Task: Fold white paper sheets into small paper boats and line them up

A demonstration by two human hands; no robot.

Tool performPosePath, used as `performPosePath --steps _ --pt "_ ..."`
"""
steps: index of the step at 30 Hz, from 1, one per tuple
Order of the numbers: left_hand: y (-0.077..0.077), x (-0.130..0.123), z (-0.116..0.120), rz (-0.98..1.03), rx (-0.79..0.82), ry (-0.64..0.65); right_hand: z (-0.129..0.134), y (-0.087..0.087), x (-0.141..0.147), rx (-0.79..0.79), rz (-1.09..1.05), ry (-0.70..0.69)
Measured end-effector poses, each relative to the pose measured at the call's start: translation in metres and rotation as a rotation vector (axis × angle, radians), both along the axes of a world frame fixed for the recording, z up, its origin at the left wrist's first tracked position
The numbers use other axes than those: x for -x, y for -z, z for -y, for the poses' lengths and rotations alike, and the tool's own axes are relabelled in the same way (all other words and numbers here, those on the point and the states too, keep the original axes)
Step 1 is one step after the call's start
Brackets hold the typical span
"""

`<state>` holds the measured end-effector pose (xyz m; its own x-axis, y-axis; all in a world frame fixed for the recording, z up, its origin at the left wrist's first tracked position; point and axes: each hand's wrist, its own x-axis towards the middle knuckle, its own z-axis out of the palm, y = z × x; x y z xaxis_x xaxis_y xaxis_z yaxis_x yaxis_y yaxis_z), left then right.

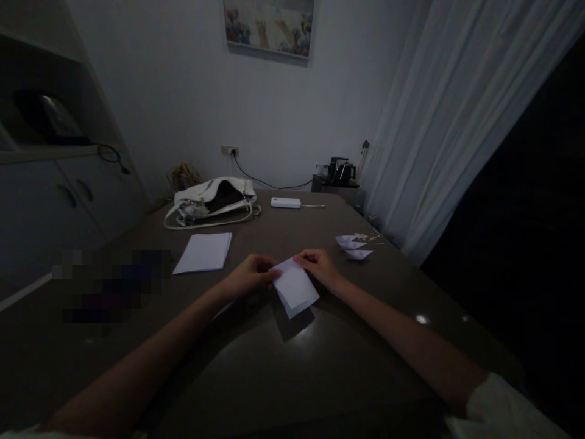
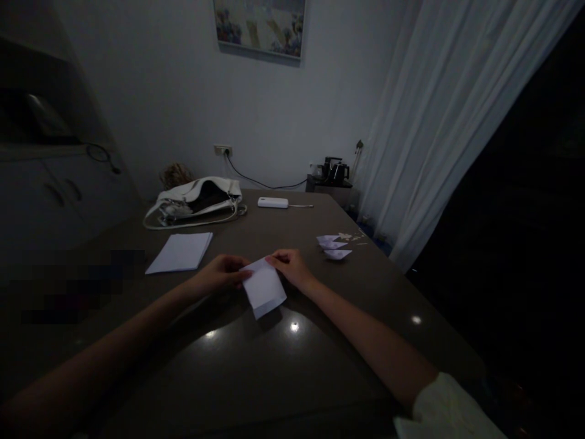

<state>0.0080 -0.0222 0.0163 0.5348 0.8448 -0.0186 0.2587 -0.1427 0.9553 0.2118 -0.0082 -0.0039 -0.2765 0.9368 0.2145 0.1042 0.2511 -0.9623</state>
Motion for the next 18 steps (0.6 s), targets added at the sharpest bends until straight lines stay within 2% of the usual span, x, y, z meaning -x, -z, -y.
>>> performPosePath --steps 6,10,14,18 --pt "0.0044 0.0023 -0.0032 -0.014 -0.02 0.057 -0.0027 0.005 -0.0039 -0.028 0.074 -0.029" --pt "0.0082 0.0054 -0.0073 -0.128 -0.106 0.055 -0.0038 0.0095 -0.0038 -0.08 0.148 -0.04" --pt "0.0086 0.0085 -0.01 -0.359 -0.337 0.02 -0.0017 0.0097 -0.0042 -0.291 0.327 -0.006" --pt "0.0047 0.0082 -0.0085 -0.519 -0.541 0.031 0.0026 0.0044 -0.0064 -0.504 0.554 0.084"
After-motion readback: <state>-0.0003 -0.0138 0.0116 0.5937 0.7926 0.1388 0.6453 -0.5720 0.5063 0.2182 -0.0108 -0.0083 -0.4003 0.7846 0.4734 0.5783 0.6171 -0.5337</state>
